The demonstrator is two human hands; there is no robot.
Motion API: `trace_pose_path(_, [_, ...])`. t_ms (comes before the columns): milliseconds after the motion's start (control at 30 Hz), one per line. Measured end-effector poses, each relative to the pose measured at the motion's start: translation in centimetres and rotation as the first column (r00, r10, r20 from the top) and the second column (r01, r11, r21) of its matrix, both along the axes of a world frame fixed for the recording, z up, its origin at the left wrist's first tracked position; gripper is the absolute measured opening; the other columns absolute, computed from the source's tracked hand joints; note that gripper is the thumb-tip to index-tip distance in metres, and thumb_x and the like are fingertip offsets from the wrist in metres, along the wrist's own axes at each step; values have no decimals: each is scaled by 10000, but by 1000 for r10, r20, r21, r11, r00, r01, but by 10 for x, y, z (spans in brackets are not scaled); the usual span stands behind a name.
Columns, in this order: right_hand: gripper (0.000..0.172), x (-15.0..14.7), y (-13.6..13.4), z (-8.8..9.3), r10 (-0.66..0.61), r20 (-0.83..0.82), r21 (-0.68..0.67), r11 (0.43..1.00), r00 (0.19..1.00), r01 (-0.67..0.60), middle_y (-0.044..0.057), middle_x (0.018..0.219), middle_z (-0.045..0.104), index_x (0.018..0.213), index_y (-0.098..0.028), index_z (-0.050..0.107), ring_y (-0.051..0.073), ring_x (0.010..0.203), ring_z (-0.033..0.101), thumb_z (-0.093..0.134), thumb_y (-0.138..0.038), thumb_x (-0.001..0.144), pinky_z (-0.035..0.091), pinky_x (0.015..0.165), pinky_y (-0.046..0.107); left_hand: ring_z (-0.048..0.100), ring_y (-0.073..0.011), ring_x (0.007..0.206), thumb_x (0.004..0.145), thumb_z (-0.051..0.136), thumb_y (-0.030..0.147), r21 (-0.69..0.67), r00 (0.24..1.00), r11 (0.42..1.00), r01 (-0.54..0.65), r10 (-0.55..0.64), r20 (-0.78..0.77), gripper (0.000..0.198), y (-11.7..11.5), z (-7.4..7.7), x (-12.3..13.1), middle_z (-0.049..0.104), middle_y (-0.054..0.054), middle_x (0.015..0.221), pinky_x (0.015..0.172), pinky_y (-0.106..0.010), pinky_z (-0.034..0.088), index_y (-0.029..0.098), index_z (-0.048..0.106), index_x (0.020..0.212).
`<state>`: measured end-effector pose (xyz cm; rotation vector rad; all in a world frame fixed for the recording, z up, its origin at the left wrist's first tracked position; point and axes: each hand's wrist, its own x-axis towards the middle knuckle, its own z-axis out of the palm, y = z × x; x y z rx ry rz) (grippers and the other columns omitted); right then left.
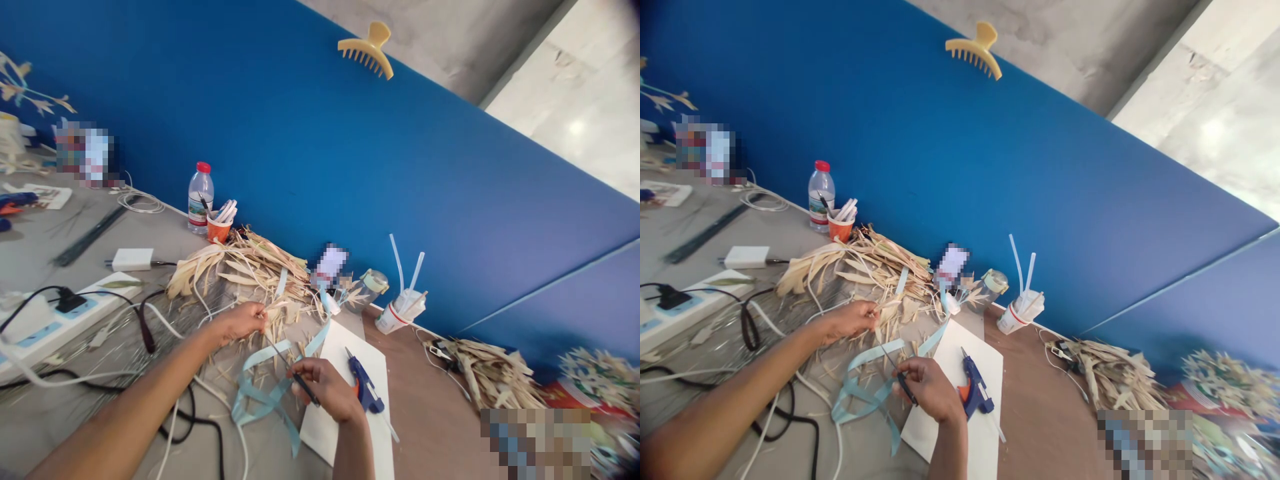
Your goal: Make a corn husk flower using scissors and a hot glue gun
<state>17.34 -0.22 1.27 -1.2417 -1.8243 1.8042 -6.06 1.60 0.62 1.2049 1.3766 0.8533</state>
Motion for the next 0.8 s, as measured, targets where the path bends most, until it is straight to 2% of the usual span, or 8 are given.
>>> trace_pose_path(267, [165, 2, 0, 0, 8, -19, 13, 1000, 1000, -8, -68, 465, 468, 795, -148, 647, 60, 425, 351, 572, -177, 651, 215, 465, 216, 282, -74, 388, 574, 539, 266, -5, 998, 999, 40, -39, 39, 145, 4, -8, -3, 421, 85, 483, 419, -226, 165, 178, 501, 683])
trace_pose_path(600, [156, -1, -3, 7, -2, -5, 11, 1000, 1000, 2, -74, 455, 469, 790, -150, 650, 60, 414, 357, 578, -192, 657, 231, 467, 214, 296, -77, 408, 574, 540, 266, 0, 998, 999, 37, -37, 45, 147, 3, -6, -2, 457, 76, 509, 422, -228, 185, 177, 500, 683])
trace_pose_path(800, [176, 2, -1, 3, 13, 11, 31, 999, 1000, -14, -66, 471, 486, 833, -150, 659, 67, 427, 365, 588, -185, 675, 242, 476, 218, 280, -74, 398, 581, 539, 268, -12, 998, 999, 44, -44, 45, 146, 4, -7, -3, 458, 75, 501, 422, -232, 165, 178, 496, 687])
